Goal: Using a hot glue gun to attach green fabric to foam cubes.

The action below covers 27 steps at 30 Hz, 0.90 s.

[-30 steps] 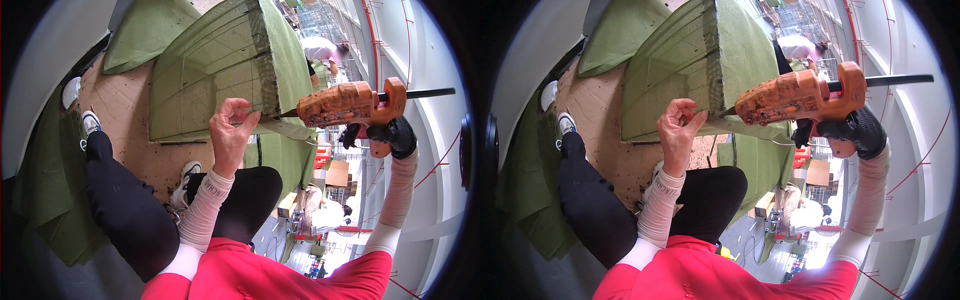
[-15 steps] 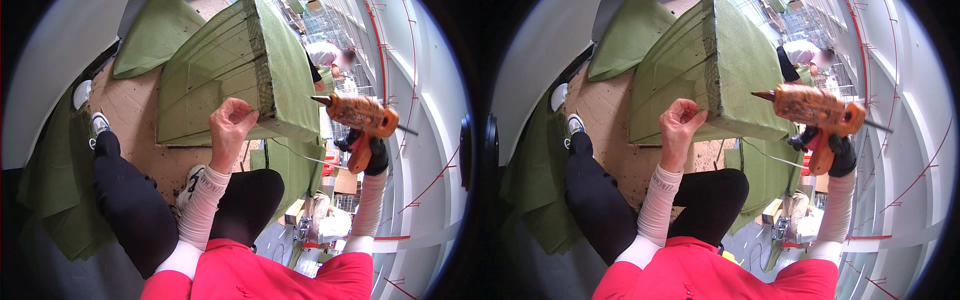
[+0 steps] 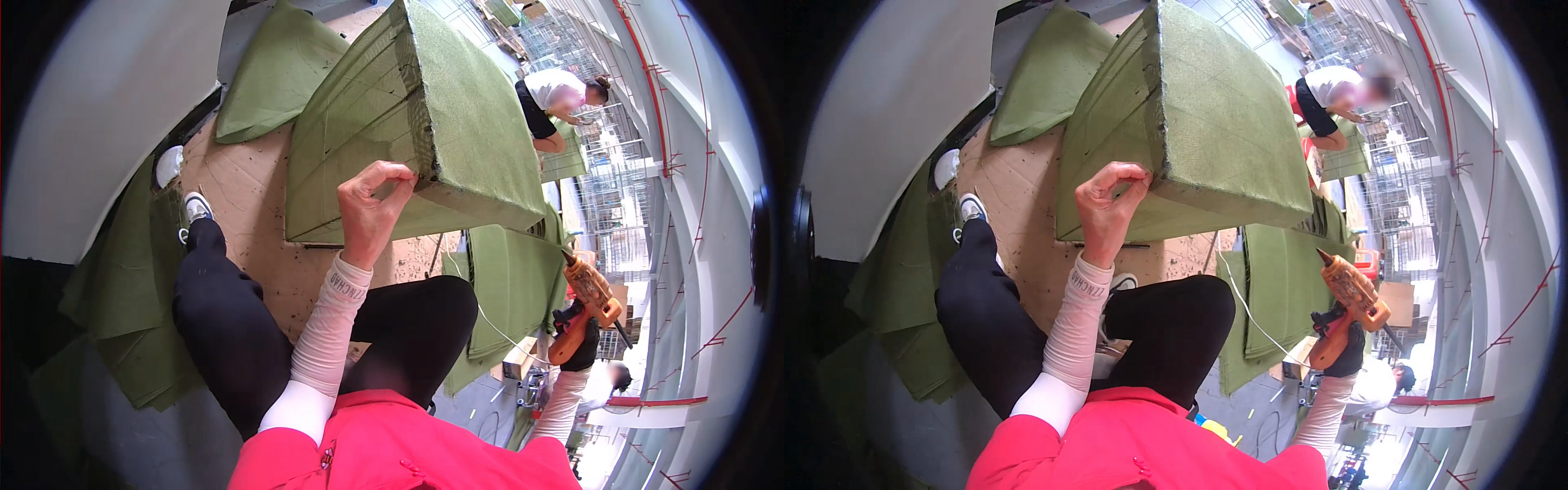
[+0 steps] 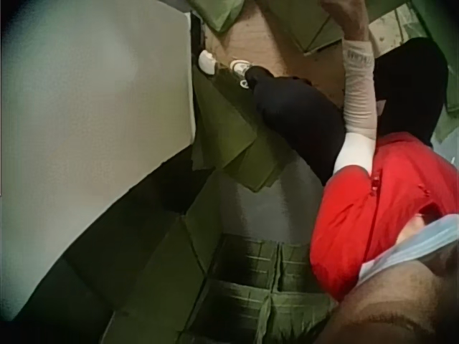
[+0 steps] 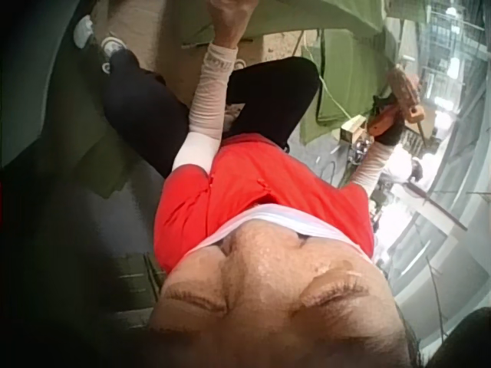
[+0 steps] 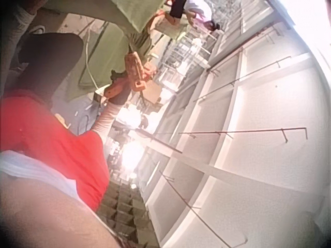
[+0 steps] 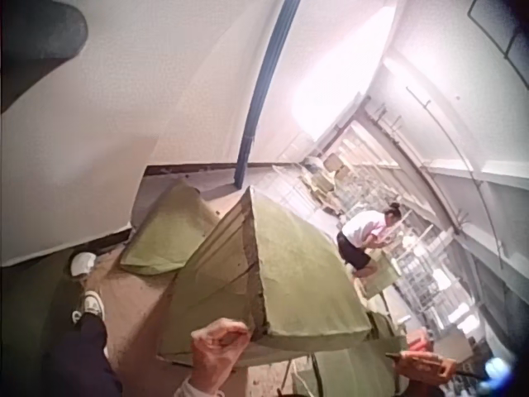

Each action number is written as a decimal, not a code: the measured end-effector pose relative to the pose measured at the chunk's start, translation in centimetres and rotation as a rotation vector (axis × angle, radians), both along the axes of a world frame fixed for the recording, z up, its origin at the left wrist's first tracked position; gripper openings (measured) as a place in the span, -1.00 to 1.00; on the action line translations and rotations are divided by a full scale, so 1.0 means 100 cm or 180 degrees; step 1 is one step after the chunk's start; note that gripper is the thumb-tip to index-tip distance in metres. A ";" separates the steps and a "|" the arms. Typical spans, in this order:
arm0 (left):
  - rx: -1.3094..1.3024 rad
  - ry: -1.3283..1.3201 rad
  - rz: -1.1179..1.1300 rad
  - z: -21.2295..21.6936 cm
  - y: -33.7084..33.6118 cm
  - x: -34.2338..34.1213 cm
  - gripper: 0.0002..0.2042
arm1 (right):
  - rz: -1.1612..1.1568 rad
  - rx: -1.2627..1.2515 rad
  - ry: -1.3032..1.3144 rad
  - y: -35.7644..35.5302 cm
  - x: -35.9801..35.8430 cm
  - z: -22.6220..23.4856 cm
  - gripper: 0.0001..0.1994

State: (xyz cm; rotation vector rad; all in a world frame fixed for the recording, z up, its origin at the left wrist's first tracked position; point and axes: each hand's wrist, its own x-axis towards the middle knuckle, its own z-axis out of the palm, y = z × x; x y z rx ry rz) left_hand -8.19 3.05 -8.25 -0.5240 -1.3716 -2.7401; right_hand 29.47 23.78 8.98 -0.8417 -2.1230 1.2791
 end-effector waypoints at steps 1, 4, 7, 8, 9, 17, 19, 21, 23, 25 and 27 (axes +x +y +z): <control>0.0010 0.0064 0.0005 0.000 -0.001 0.000 -0.93 | -0.0173 0.0415 -0.0307 0.003 0.011 -0.002 -0.51; -0.0469 0.0491 0.0056 0.003 -0.005 0.005 -0.92 | -0.0021 0.0032 -0.0160 0.010 0.040 -0.007 -0.55; -0.0721 0.1092 0.0350 0.008 -0.007 0.012 -0.84 | 0.0022 -0.0445 0.0344 0.013 0.059 -0.022 -0.51; -0.0867 0.1093 0.0476 0.011 -0.006 0.018 -0.75 | -0.0058 -0.0321 0.0305 0.015 0.064 -0.025 -0.51; -0.1014 0.1093 0.0606 0.014 -0.005 0.023 -0.66 | -0.0225 -0.0062 0.0258 0.016 0.068 -0.029 -0.51; -0.1578 0.1009 0.1419 0.020 0.005 0.044 -0.52 | -0.0161 -0.1282 0.1213 0.017 0.098 -0.055 -0.49; -0.1637 0.1105 0.1542 0.020 0.008 0.045 -0.55 | -0.0685 -0.1134 0.1369 0.020 0.105 -0.067 -0.61; -0.1613 0.0997 0.1590 0.019 0.008 0.044 -0.60 | -0.0578 0.0656 -0.0102 0.025 0.111 -0.081 -0.61; -0.1637 0.0972 0.1581 0.021 0.008 0.045 -0.63 | -0.0854 -0.0695 0.0830 0.030 0.120 -0.092 -0.58; -0.1659 0.0946 0.1560 0.023 0.007 0.045 -0.66 | -0.0650 -0.1216 0.1396 0.034 0.124 -0.105 -0.55; -0.1848 0.0786 0.1448 0.026 0.007 0.044 -0.69 | -0.0928 -0.1045 0.1054 0.036 0.125 -0.112 -0.55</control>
